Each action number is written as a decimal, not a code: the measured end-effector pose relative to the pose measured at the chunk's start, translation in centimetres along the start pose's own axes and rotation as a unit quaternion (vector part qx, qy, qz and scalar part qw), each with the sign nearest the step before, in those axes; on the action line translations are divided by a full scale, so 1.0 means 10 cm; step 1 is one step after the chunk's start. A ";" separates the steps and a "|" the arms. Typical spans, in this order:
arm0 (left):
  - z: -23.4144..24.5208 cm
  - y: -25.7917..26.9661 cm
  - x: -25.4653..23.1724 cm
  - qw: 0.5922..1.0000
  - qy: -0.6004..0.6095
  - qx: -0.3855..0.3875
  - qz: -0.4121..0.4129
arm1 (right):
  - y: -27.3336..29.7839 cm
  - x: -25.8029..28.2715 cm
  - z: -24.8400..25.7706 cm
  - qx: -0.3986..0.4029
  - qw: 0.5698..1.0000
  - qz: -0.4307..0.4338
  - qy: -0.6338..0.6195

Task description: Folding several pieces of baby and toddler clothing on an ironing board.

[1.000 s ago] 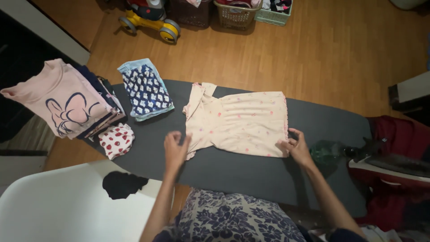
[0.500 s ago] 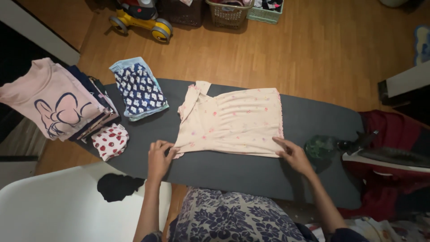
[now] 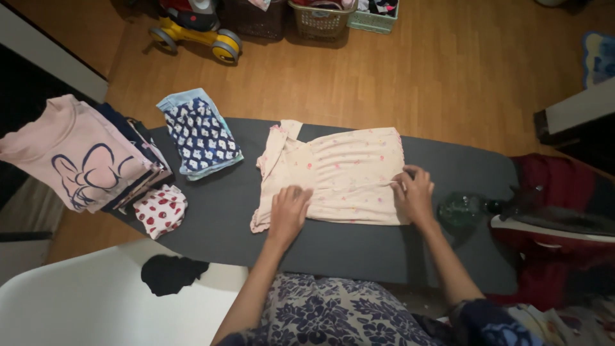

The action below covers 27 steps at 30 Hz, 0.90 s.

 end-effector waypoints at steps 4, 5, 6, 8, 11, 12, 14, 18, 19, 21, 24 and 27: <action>-0.18 -0.20 0.12 1.000 -0.004 0.013 0.001 | -0.06 0.06 0.13 -0.022 1.000 0.014 0.006; -0.17 -0.22 0.12 1.000 -0.011 0.006 0.013 | -0.04 0.05 0.14 -0.042 0.999 0.005 0.021; -0.15 -0.24 0.12 1.000 -0.017 -0.001 0.023 | -0.03 0.05 0.16 -0.063 0.997 -0.004 0.037; -0.27 -0.10 0.15 0.999 -0.021 -0.021 0.015 | 0.05 0.36 0.13 -0.089 0.995 0.018 0.032; -0.26 0.17 0.01 0.997 -0.041 -0.050 -0.049 | 0.29 0.54 -0.18 -0.062 0.994 0.083 0.023; -0.24 0.29 -0.10 0.991 -0.057 -0.057 -0.104 | 0.40 0.58 -0.39 -0.008 0.992 0.124 0.019; -0.04 0.41 -0.13 0.996 -0.006 -0.018 -0.085 | 0.42 0.75 -0.54 0.053 0.992 0.107 0.043; 0.26 0.67 0.17 0.994 0.101 0.001 0.036 | 0.14 0.97 -0.70 0.028 0.997 0.047 0.047; 0.30 0.70 0.24 0.994 0.101 0.000 0.039 | -0.04 1.08 -0.80 0.030 0.997 0.050 0.048; 0.43 0.86 0.62 0.972 0.055 -0.051 0.221 | -0.37 1.22 -0.99 0.010 0.997 -0.004 -0.073; 0.51 0.94 0.85 0.955 0.016 -0.072 0.287 | -0.93 1.66 -1.48 0.026 0.991 -0.029 -0.130; 0.38 0.90 0.92 0.955 -0.005 -0.037 0.295 | -1.33 2.03 -1.80 0.044 0.993 -0.039 -0.106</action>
Point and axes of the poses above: each hand's wrist, its own y-axis away from the middle knuckle, its own z-axis out of the back of the hand, x = y × z, the point moved 7 cm from there along -y, towards the middle knuckle, and after that the axes turned 10 degrees about -y, right-handed, at the moved point
